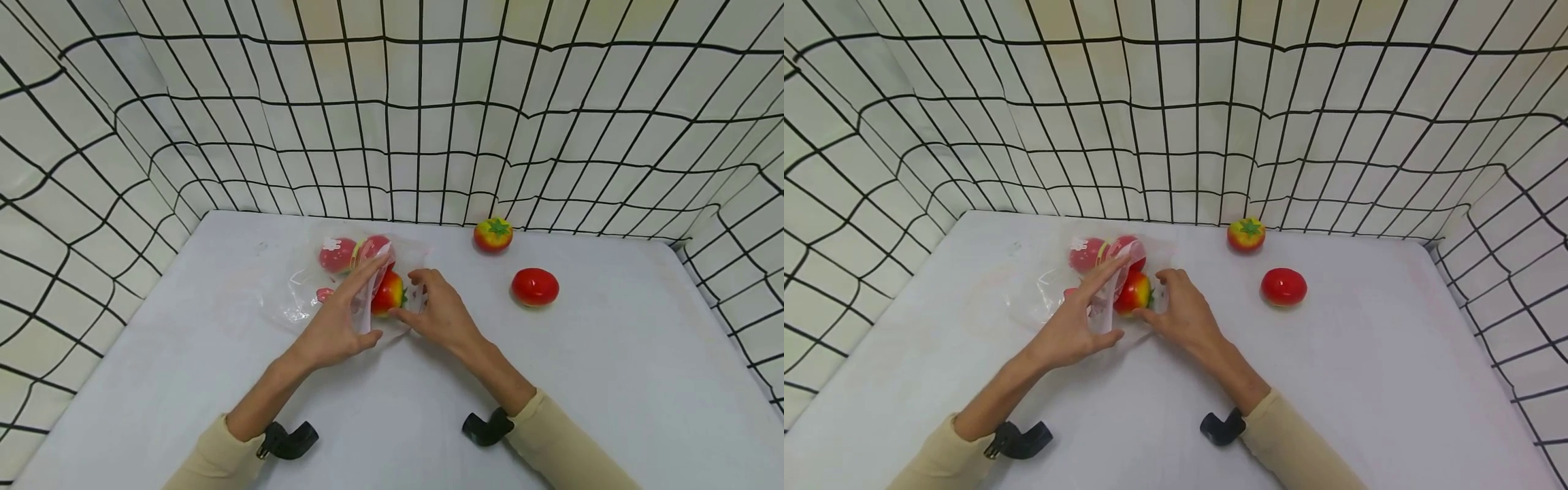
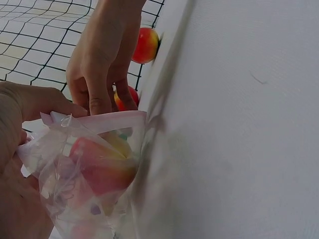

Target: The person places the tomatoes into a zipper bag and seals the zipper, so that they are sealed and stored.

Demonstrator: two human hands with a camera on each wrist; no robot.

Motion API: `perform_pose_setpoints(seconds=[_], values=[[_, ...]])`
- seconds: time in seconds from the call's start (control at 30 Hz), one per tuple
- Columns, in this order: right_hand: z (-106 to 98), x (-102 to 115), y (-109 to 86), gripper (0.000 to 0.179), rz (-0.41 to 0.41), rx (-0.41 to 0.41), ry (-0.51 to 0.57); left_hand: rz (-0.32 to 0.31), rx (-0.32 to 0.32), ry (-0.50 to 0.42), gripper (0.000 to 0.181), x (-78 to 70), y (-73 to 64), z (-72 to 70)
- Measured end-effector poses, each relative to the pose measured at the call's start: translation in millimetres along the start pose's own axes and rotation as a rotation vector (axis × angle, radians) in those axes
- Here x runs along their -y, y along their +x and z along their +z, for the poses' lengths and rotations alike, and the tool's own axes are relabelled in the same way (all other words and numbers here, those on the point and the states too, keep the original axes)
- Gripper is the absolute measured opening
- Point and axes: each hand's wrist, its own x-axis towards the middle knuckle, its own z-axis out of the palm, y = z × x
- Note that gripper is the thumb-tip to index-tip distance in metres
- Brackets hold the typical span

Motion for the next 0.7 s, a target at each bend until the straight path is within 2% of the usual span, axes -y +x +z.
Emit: perform_pose_setpoints(seconds=[0.3,0.5,0.7], values=[[2.9,-1.5,1.1,0.068,0.036,-0.1,0.074,-0.025,-0.014,0.009,0.114,-2.3,1.6,1.5],[7.1,1.2,4.4,0.064,0.117,-0.176,0.152,-0.051,-0.025,0.016,0.113,-5.9,1.0,3.6],[9.1,2.6,8.0,0.062,0.138,-0.229,0.178,-0.043,-0.039,0.028,0.112,-7.4,2.5,5.5]])
